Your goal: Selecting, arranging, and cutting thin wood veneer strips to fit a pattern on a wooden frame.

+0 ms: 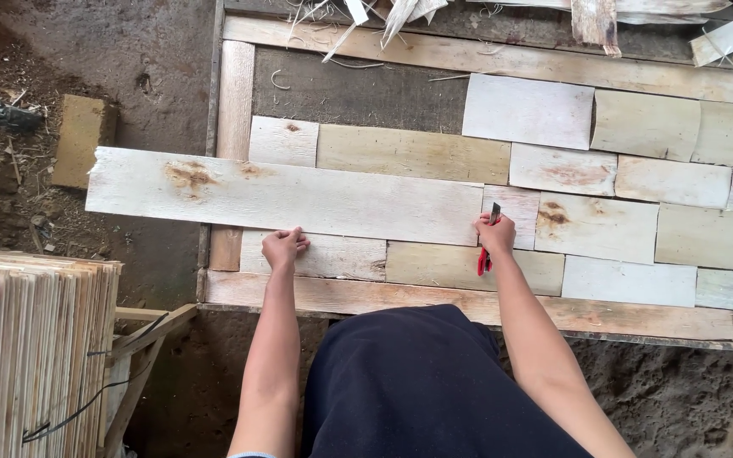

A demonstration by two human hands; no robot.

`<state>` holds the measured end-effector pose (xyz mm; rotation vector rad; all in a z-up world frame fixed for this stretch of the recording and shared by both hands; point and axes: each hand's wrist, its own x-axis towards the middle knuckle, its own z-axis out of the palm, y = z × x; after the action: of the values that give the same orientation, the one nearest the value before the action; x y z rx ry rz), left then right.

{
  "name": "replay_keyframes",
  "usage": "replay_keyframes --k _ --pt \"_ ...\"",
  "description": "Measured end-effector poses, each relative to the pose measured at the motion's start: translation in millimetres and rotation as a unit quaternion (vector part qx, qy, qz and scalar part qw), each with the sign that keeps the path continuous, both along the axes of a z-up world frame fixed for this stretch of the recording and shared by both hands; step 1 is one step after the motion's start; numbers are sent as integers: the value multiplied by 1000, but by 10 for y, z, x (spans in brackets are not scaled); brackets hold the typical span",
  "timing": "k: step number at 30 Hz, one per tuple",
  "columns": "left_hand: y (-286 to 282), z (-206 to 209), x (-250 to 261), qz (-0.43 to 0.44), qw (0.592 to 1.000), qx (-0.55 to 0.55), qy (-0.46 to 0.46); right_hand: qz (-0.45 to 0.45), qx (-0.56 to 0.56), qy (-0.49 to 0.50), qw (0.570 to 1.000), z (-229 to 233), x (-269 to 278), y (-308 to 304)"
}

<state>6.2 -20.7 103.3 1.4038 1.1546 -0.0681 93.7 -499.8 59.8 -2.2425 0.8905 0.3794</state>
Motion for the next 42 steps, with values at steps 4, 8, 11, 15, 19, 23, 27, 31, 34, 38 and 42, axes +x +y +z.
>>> replay_keyframes --k 4,8,11,15,19,23,27,31,34,38,42 --pt "-2 39 6 -9 1000 14 7 12 12 -24 1000 298 -93 147" --pt "6 9 -2 -21 999 35 13 138 -38 -86 986 445 -226 444" --pt "6 -7 -51 -53 995 79 26 239 -25 -92 966 870 -406 898" --pt "-6 -33 -80 -146 971 182 59 332 -34 16 942 1139 -533 1267" --pt "-128 -91 -315 -187 955 228 43 347 -27 37 937 1131 -492 1279" --pt "-329 -237 -722 -199 941 274 18 365 -49 83 926 953 -375 1247" --pt "-515 -329 -1204 -182 944 274 25 389 -63 102 913 693 -271 1195" --pt "-642 -167 -1585 -147 954 258 42 426 -86 121 892 612 -245 1168" --pt "-615 -67 -1729 -129 949 278 73 440 -86 119 886 631 -206 1152" --pt "-415 170 -1681 -105 947 302 35 443 -75 118 886 750 -165 1155" --pt "82 428 -1392 -111 931 343 -56 437 -95 109 888 521 -106 1104"
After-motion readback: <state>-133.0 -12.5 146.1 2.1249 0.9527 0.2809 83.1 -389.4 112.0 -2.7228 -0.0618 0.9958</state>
